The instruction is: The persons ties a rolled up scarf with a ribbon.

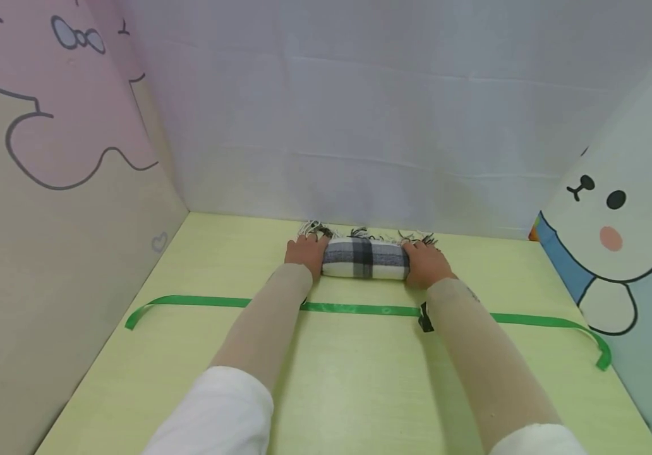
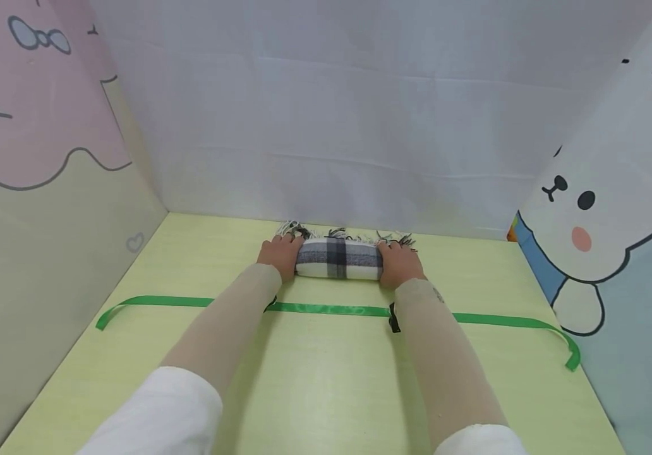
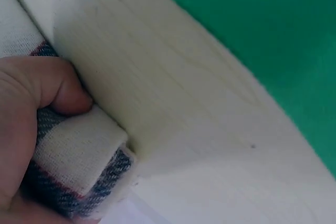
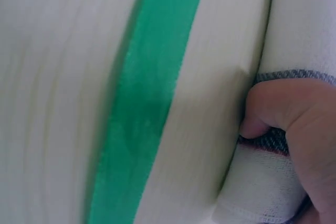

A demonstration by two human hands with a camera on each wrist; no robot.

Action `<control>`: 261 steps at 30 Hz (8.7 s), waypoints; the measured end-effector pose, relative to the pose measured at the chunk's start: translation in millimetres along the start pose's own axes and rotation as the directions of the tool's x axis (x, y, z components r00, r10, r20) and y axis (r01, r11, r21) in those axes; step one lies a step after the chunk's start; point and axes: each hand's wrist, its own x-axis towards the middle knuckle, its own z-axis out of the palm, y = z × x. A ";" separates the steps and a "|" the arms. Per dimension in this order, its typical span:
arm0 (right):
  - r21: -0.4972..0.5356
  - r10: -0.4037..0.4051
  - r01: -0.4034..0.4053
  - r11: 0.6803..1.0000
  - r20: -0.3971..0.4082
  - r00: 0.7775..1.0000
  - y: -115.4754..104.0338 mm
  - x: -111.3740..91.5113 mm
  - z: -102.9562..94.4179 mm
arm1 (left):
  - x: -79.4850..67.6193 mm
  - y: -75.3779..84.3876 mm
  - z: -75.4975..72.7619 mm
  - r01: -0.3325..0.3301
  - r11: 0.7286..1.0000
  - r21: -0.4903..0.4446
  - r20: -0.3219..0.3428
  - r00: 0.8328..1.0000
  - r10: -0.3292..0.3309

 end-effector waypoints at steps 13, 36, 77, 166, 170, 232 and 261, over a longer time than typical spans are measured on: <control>0.069 0.008 -0.007 0.998 -0.021 1.000 2.1 1.9 -2.2 | 6.2 -8.5 6.4 -0.048 0.999 -0.019 -0.077 0.996 0.046; -0.066 0.000 -0.014 0.998 -0.214 0.977 -30.1 -29.0 -85.5 | 11.5 -38.3 -33.3 -0.115 0.988 -0.104 -0.251 0.964 0.086; -0.303 -0.525 0.446 0.842 -0.650 0.549 -135.8 -128.8 -153.2 | 29.9 -34.6 -67.4 -0.200 0.829 -0.523 -0.295 0.954 0.044; -0.198 -0.447 0.420 0.886 -0.119 0.887 -204.5 -177.1 -4.8 | 17.4 6.2 -33.8 -0.461 0.873 0.157 -0.134 0.866 0.482; -0.080 -0.417 0.409 0.909 -0.141 0.898 -202.2 -176.3 -9.8 | 14.9 5.1 -39.3 -0.456 0.879 0.136 -0.127 0.872 0.472; 0.824 -0.128 -0.030 0.566 0.124 0.984 -157.1 -171.6 2.7 | -12.8 37.7 -35.2 0.292 0.580 -0.761 0.218 0.956 -0.196; 0.753 0.299 -0.404 0.519 0.283 0.911 -11.3 -147.9 4.3 | -117.9 -57.0 -29.5 0.414 0.630 -0.657 0.253 0.908 -0.334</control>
